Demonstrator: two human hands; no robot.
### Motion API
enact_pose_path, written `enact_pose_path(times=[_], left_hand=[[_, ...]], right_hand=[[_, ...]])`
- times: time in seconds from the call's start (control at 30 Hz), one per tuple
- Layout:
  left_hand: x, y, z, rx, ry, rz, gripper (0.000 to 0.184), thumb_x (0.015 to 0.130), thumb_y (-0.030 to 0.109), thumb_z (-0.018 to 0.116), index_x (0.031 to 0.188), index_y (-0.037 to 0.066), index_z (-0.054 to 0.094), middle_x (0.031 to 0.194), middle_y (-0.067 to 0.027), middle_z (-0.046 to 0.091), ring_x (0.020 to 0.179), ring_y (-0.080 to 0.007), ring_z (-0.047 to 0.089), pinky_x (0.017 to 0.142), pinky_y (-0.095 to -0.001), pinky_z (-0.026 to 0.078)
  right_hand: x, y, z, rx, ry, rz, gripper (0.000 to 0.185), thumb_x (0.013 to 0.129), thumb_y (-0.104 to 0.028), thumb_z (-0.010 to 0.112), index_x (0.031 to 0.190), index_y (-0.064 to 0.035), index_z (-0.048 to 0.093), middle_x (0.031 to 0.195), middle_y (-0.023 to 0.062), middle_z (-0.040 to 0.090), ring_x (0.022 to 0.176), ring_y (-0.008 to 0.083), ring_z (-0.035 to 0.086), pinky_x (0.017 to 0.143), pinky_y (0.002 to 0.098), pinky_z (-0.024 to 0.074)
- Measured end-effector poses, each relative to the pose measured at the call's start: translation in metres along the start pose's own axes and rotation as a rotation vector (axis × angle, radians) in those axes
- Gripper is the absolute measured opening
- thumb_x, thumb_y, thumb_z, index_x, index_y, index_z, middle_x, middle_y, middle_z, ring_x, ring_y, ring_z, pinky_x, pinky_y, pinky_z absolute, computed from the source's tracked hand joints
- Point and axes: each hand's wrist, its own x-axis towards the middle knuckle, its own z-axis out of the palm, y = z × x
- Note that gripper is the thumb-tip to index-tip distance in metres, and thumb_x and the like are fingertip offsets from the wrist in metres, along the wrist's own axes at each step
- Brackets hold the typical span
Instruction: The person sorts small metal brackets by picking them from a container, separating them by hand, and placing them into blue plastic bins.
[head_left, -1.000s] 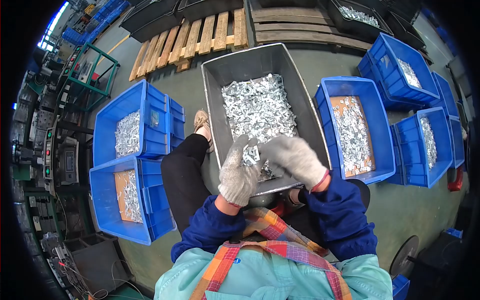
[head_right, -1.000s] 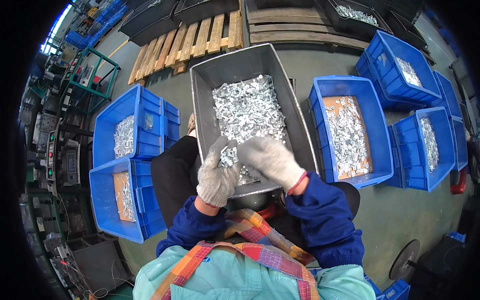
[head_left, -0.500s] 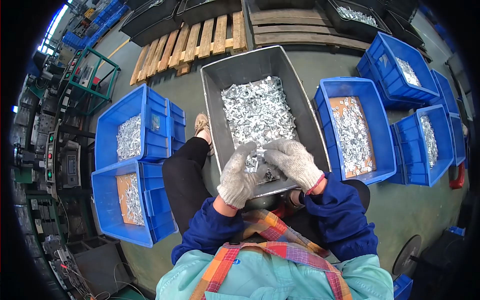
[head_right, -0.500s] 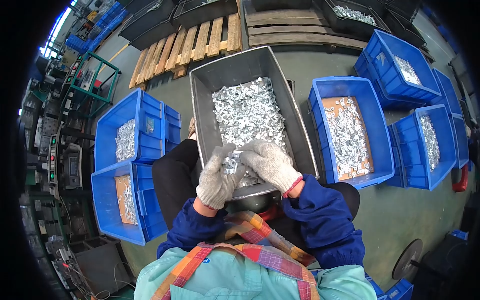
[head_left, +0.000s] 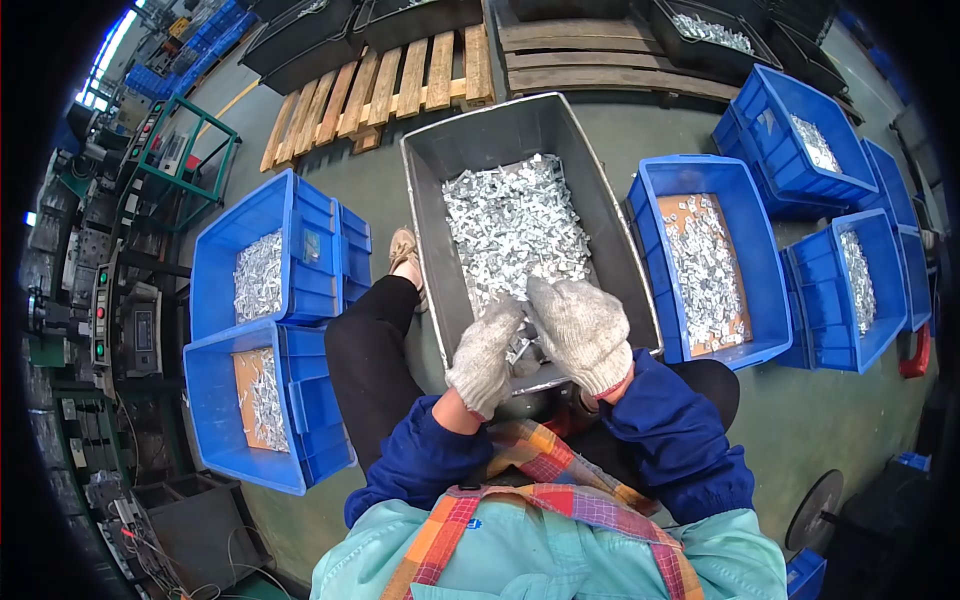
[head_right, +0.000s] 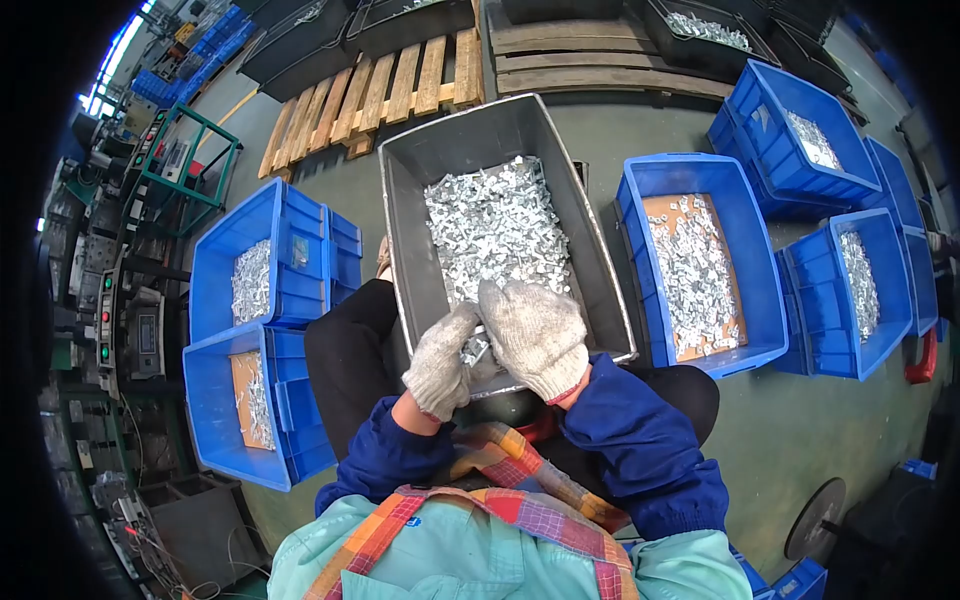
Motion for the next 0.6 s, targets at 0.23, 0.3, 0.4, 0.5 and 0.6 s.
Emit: enact_pose_path(times=[0.23,0.3,0.4,0.5,0.6], left_hand=[[-0.027,0.024,0.035,-0.039,-0.077,0.036,0.015,0.099,0.019,0.063,0.108,0.007,0.061,0.099,-0.0041,0.065,0.078,-0.0136,0.064,0.059,-0.0266,0.055],[-0.025,0.027,0.03,-0.042,-0.13,0.03,0.013,0.099,0.017,0.062,0.107,0.006,0.06,0.102,-0.0072,0.065,0.084,-0.0178,0.066,0.065,-0.0323,0.058],[-0.021,0.026,0.022,-0.033,-0.135,0.016,0.012,0.098,0.014,0.061,0.105,0.005,0.06,0.103,-0.0103,0.065,0.087,-0.0214,0.067,0.07,-0.0381,0.061],[-0.027,0.035,0.036,0.083,-0.02,-0.018,0.012,0.096,0.016,0.064,0.099,0.005,0.06,0.091,-0.0079,0.066,0.068,-0.0149,0.063,0.055,-0.0271,0.052],[-0.029,0.042,0.035,0.244,-0.018,-0.086,0.014,0.095,0.017,0.064,0.097,0.003,0.064,0.087,-0.0083,0.066,0.066,-0.0151,0.063,0.053,-0.027,0.049]], right_hand=[[-0.012,0.005,0.013,0.089,-0.084,-0.051,0.032,0.09,-0.018,0.064,0.121,-0.0071,0.065,0.092,0.0139,0.068,0.085,0.0344,0.068,0.073,0.0447,0.0549],[-0.01,0.006,0.01,0.25,-0.137,-0.019,0.037,0.091,-0.018,0.064,0.127,-0.0064,0.063,0.103,0.0156,0.071,0.094,0.0354,0.069,0.081,0.0446,0.0554],[0.002,0.006,-0.005,0.42,-0.333,0.103,0.031,0.095,-0.019,0.061,0.122,-0.0055,0.067,0.1,0.0172,0.071,0.095,0.0357,0.069,0.083,0.0437,0.0548],[0.012,0.002,-0.02,0.616,-0.272,0.37,0.028,0.096,-0.023,0.059,0.114,-0.0045,0.07,0.101,0.0181,0.071,0.096,0.0362,0.069,0.085,0.0425,0.0541],[0.023,0.007,-0.031,0.639,-0.351,0.479,0.03,0.095,-0.024,0.061,0.114,-0.0029,0.071,0.109,0.0172,0.071,0.102,0.0322,0.069,0.088,0.0395,0.0526]])
